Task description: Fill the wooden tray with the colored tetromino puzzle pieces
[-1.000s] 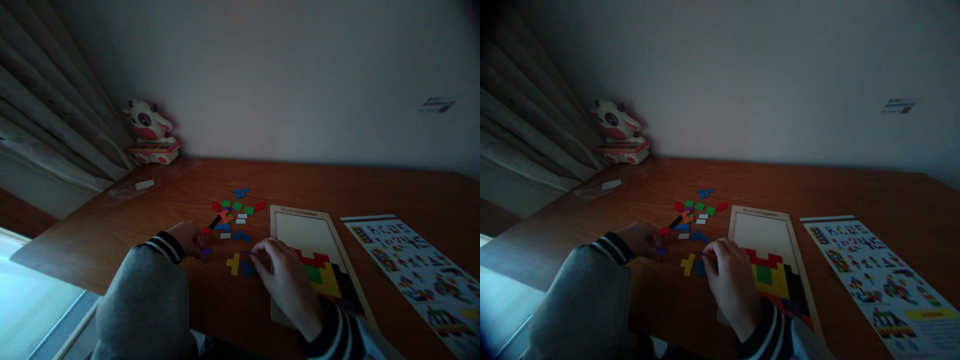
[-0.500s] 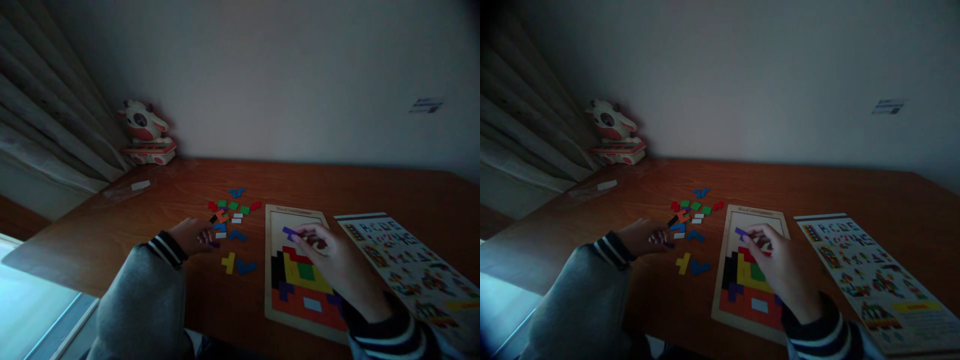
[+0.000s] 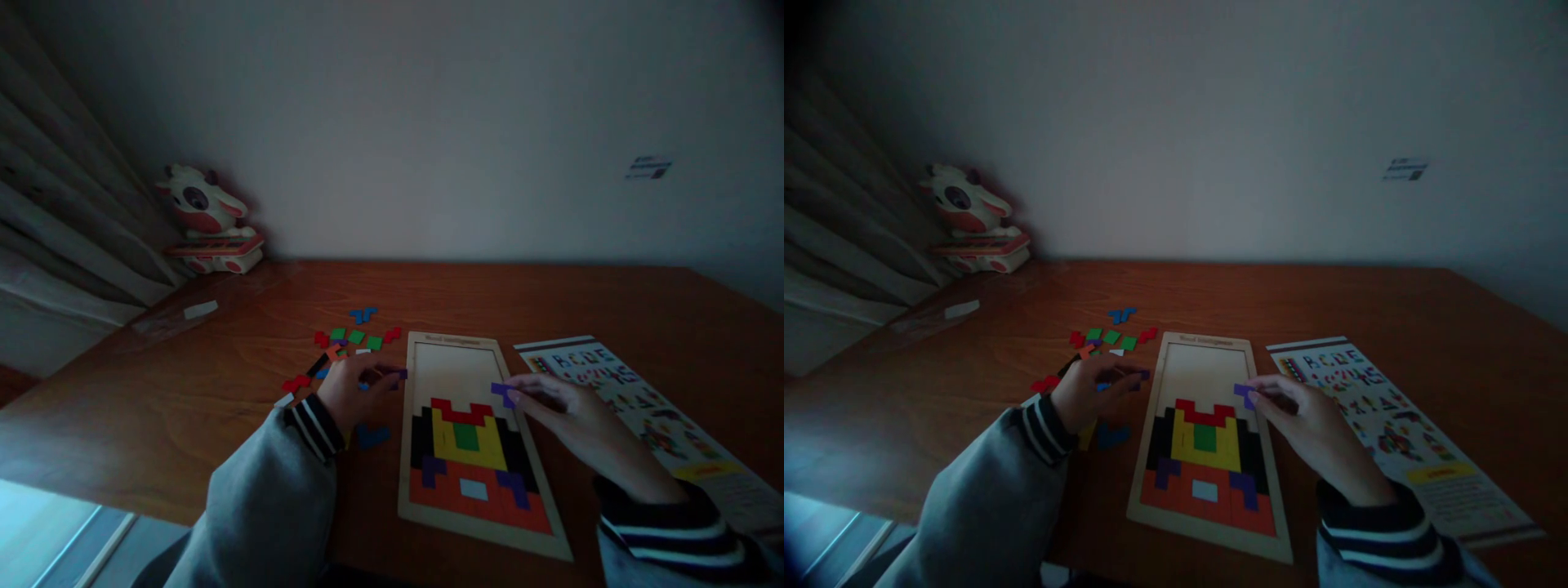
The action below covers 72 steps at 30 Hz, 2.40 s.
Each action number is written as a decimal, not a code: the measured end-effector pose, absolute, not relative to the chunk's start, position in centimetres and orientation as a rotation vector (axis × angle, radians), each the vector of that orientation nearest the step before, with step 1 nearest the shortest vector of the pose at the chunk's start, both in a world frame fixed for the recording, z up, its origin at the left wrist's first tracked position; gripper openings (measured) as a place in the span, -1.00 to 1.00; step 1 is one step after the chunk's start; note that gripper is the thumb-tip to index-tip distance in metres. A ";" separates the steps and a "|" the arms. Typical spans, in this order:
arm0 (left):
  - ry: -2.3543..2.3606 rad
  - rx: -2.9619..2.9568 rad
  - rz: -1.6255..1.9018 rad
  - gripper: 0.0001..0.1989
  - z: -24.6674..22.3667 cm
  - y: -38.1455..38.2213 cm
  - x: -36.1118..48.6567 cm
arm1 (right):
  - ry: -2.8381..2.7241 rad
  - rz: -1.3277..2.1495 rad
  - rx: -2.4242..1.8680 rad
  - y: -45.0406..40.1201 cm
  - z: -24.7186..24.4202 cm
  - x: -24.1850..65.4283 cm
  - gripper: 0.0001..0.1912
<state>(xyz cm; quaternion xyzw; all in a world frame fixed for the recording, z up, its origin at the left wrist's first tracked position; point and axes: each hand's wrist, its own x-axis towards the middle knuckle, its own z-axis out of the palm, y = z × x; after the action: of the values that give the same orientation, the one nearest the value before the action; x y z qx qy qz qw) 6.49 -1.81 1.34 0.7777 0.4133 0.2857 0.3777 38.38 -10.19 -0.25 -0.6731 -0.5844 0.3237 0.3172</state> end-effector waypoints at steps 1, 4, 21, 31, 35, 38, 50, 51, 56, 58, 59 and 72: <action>1.074 1.991 0.728 -0.79 1.0 -1.8 6.8 | -1.553 0.879 -1.771 -10.3 -0.2 38.5 -0.65; 1.117 2.048 0.676 -0.79 0.5 -2.0 7.7 | -1.584 0.925 -1.752 -10.5 -0.1 38.7 -0.67; 1.075 2.428 0.726 -0.84 -1.6 -2.7 9.5 | -1.653 0.952 -1.753 -10.5 -1.6 38.6 -0.74; 1.055 2.498 0.790 -0.88 -2.3 -2.6 9.5 | -1.700 0.963 -1.730 -10.4 -2.0 38.9 -0.75; 1.040 2.489 0.804 -0.89 -2.1 -2.8 9.6 | -1.714 0.966 -1.733 -10.4 -2.0 38.8 -0.75; 1.021 2.481 0.817 -0.89 -2.0 -2.9 9.6 | -1.726 0.957 -1.746 -10.4 -1.9 38.8 -0.74; 1.025 2.478 0.824 -0.86 -2.1 -3.0 9.5 | -1.698 0.986 -1.722 -10.4 -1.6 38.6 -0.71; 1.029 2.477 0.829 -0.86 -2.1 -3.1 9.6 | -1.700 0.983 -1.717 -10.4 -1.6 38.5 -0.69; 1.084 2.529 0.843 -0.84 -1.9 -2.9 9.1 | -1.731 0.925 -1.764 -10.0 -1.2 38.0 -0.65; 1.136 2.585 0.809 -0.82 -1.9 -2.2 8.4 | -1.727 0.903 -1.783 -9.8 -0.9 37.6 -0.64; 1.178 2.612 0.777 -0.80 -1.9 -1.8 7.9 | -1.723 0.895 -1.782 -9.7 -0.8 37.4 -0.64; 1.442 2.715 0.250 -0.52 -2.0 1.4 4.5 | -1.720 0.834 -1.802 -9.6 -0.4 37.2 -0.62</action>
<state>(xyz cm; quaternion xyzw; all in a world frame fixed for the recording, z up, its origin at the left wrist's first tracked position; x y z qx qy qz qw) 4.54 1.40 -2.00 0.8800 0.4672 0.0809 0.0286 37.18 -9.59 -0.37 -0.6634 -0.6331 0.3071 0.2546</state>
